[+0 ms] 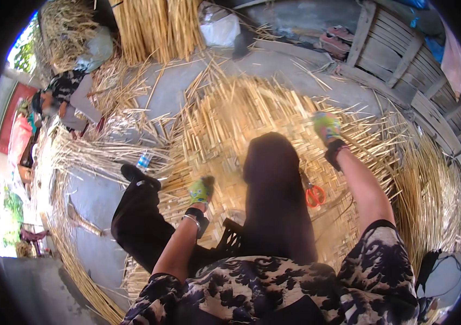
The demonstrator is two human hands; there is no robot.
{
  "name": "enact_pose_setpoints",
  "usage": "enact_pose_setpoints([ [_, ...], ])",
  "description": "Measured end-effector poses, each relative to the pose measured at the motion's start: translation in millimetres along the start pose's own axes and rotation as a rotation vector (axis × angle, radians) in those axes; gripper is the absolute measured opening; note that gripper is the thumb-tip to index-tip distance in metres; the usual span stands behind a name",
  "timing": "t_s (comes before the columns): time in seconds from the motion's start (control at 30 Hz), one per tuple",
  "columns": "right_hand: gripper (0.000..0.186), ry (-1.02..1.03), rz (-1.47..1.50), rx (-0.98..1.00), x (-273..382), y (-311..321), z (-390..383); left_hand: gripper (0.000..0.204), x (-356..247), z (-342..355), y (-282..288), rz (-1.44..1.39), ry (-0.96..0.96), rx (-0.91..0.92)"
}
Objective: Weaving a mat from straw or bamboo strips using hands and scissors.
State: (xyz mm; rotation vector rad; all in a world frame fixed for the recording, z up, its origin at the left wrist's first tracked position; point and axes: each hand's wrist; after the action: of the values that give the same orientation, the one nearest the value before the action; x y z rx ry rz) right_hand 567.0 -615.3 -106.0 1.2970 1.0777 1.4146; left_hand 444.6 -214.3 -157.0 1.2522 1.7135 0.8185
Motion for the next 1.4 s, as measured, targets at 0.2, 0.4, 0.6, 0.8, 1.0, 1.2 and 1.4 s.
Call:
enact_pose_setpoints([
  [0.2,0.031,0.479,-0.121,-0.352,63.1,54.3,7.0,0.045,-4.9,6.2,-10.9,-0.665,-0.316,-0.205],
  [0.4,0.045,0.984,-0.174,-0.209,184.9,96.9,-3.4,0.028,-68.4,-29.1,118.7,-2.016,-0.373,-0.109],
  [0.6,0.033,0.943,0.300,0.301,230.0,79.3,-3.2,0.017,-15.7,-29.6,117.3,-2.076,-0.415,-0.316],
  [0.8,0.025,0.690,0.460,0.557,294.6,85.7,-18.0,0.016,0.9,-41.4,104.1,-2.122,-0.433,-0.367],
  [1.0,0.018,0.469,0.665,0.612,320.1,75.5,-34.3,0.026,0.6,-55.0,109.2,-2.028,-0.448,-0.425],
  [1.2,0.008,0.320,0.936,0.830,313.4,60.5,-36.3,0.027,2.1,-61.2,104.6,-2.060,-0.493,-0.374],
  [1.4,0.014,0.287,0.976,0.994,304.1,72.2,-43.7,0.027,6.9,-50.5,91.8,-2.102,-0.509,-0.354],
])
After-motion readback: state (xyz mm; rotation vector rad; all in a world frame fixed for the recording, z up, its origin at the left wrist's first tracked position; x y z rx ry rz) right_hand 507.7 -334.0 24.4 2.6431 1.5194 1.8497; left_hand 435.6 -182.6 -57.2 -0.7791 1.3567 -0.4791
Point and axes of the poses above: each hand's wrist, its own z-axis towards the middle knuckle, its own y-axis out of the back of the hand, x = y × z, and after that the axes turned 8 degrees about x, right-handed
